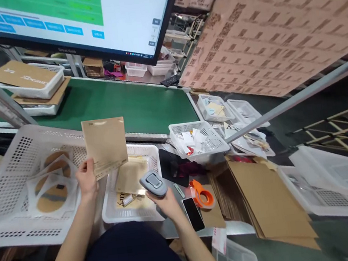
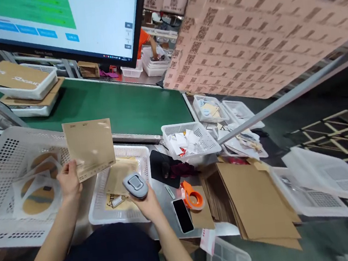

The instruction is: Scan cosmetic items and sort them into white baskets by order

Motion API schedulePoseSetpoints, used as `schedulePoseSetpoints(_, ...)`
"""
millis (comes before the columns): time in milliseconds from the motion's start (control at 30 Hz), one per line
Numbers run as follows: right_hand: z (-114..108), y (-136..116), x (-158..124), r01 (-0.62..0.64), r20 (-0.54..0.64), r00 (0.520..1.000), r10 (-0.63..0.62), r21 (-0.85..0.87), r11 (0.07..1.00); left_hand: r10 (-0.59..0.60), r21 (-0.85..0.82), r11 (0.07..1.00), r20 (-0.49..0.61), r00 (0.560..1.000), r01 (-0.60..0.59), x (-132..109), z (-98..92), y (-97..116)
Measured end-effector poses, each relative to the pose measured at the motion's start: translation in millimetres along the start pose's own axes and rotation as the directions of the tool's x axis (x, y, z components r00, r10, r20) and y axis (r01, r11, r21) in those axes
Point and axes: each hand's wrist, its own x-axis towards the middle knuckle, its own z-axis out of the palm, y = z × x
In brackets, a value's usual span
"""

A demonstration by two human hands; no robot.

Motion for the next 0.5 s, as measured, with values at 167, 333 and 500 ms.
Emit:
schedulePoseSetpoints(167,-0.8,-19.6,6.0,-0.068,0.073,0.995,0.063,0.076,0.995,-0.081,-0.041,0.996,0.096,0.992,0.085,-28.8,10.4,-2.0)
schedulePoseSetpoints(333,-39.2,19.7,-17.0,-0.2,-0.106,0.974,0.198,-0.012,0.98,0.134,0.188,0.968,0.174,0.976,-0.166,-0.2,-19.0,-3.2)
schedulePoseSetpoints(500,-77.3,48.0,-36.1,-0.186,-0.239,0.956,0.168,-0.053,0.981,0.149,0.462,0.862,0.163,0.975,-0.209,64.1,-126.3,6.1)
